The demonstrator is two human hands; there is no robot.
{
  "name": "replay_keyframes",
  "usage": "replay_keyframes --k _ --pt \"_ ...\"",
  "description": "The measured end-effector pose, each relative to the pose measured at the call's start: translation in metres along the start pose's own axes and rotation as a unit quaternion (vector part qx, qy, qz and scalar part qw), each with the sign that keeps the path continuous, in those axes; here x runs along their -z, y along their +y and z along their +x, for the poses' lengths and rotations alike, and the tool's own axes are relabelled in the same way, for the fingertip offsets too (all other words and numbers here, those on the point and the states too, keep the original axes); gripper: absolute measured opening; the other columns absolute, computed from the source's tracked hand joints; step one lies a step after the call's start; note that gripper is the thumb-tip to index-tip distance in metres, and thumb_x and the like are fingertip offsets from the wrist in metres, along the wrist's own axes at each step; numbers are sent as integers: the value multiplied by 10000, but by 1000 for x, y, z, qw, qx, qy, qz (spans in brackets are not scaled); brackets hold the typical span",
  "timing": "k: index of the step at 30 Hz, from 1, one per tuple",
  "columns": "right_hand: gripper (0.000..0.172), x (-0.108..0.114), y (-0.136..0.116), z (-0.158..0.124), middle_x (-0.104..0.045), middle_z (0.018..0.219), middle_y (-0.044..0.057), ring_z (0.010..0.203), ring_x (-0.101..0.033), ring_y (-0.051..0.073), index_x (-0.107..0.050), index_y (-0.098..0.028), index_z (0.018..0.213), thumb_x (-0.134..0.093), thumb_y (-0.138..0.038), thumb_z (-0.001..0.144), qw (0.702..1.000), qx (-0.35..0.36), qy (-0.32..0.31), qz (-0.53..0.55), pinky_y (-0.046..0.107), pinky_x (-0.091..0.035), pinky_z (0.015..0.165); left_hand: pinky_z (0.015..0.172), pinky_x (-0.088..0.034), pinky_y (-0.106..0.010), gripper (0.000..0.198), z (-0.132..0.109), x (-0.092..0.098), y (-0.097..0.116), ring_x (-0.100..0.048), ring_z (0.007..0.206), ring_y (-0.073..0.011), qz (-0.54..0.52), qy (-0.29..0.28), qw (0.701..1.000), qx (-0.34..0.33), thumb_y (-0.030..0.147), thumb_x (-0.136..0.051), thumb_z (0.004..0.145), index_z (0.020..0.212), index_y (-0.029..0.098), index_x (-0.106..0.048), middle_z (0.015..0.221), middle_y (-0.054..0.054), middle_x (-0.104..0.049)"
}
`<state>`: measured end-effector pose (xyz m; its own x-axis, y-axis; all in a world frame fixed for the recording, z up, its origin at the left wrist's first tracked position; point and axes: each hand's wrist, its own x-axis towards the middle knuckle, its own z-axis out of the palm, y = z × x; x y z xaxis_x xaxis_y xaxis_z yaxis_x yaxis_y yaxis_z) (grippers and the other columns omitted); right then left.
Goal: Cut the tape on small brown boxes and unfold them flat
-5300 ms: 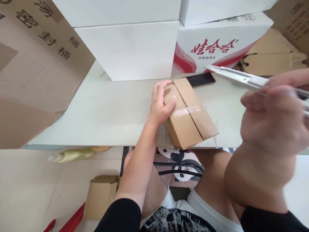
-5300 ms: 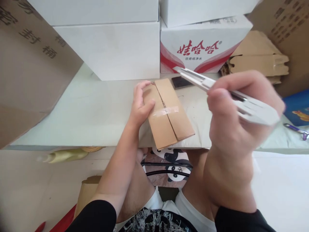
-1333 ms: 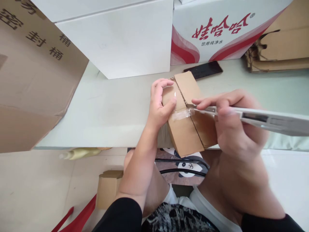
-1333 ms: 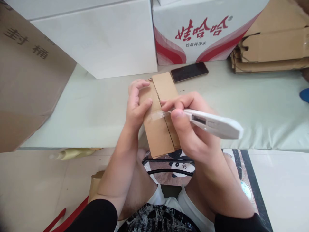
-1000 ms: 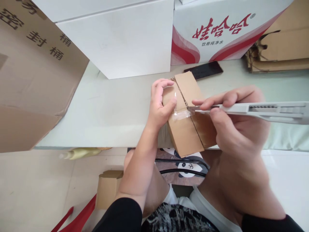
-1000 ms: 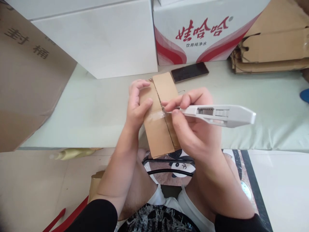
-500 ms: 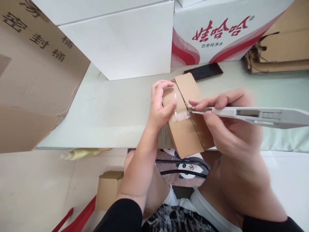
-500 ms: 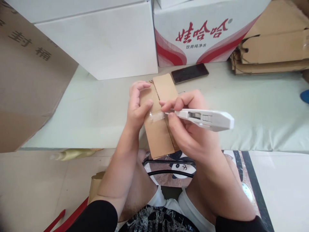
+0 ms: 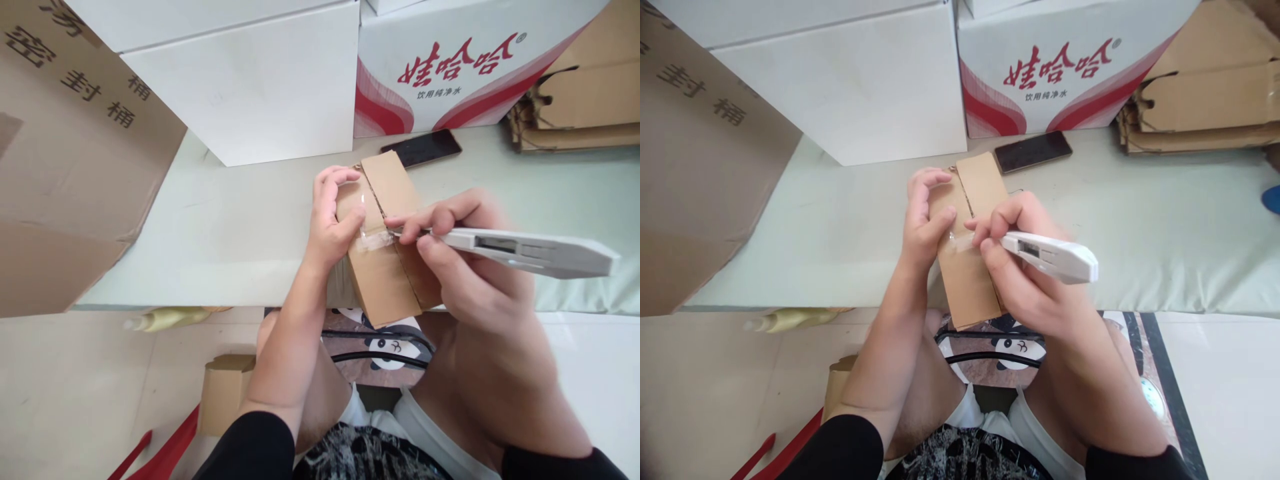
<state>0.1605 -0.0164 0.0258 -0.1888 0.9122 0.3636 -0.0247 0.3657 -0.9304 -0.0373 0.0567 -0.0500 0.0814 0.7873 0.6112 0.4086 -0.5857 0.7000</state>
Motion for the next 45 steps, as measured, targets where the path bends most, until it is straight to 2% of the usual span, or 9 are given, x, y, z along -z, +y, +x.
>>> replay_keyframes --k 9,13,23,35,45 --pt "79 -1 0 -1 -725 935 -4 1060 -720 226 -575 -291 944 -648 -269 963 1000 4 9 6 494 -522 1095 1131 -433 -551 458 0 0 -1 -539 1278 -343 -6 3 1000 -10 643 -529 921 1248 324 -559 1286 -102 -552" --pt "92 -1 2 0 -703 861 -14 956 -726 223 -583 -296 907 -664 -292 949 1000 10 13 19 487 -560 1053 1134 -430 -559 474 0 -1 -1 -534 1275 -346 2 3 1000 -7 667 -533 913 1244 328 -555 1287 -103 -552" --pt "118 0 4 0 -692 813 -9 863 -720 233 -564 -290 874 -663 -312 933 999 30 14 16 509 -596 985 1136 -425 -561 470 0 -1 -1 -531 1281 -345 -4 0 1000 -4 675 -531 910 1236 337 -555 1284 -98 -551" --pt "127 2 3 -1 -678 774 -2 842 -714 247 -566 -294 857 -666 -333 924 999 31 11 19 507 -597 942 1133 -433 -563 469 0 -1 -2 -532 1283 -346 5 -1 1000 -3 678 -517 916 1229 331 -560 1279 -104 -550" --pt "111 3 1 1 -678 790 3 862 -700 239 -563 -291 859 -641 -280 937 999 38 -6 17 462 -582 918 1139 -429 -575 470 0 -1 -1 -530 1297 -351 -11 3 1000 5 697 -532 911 1207 335 -577 1281 -103 -557"
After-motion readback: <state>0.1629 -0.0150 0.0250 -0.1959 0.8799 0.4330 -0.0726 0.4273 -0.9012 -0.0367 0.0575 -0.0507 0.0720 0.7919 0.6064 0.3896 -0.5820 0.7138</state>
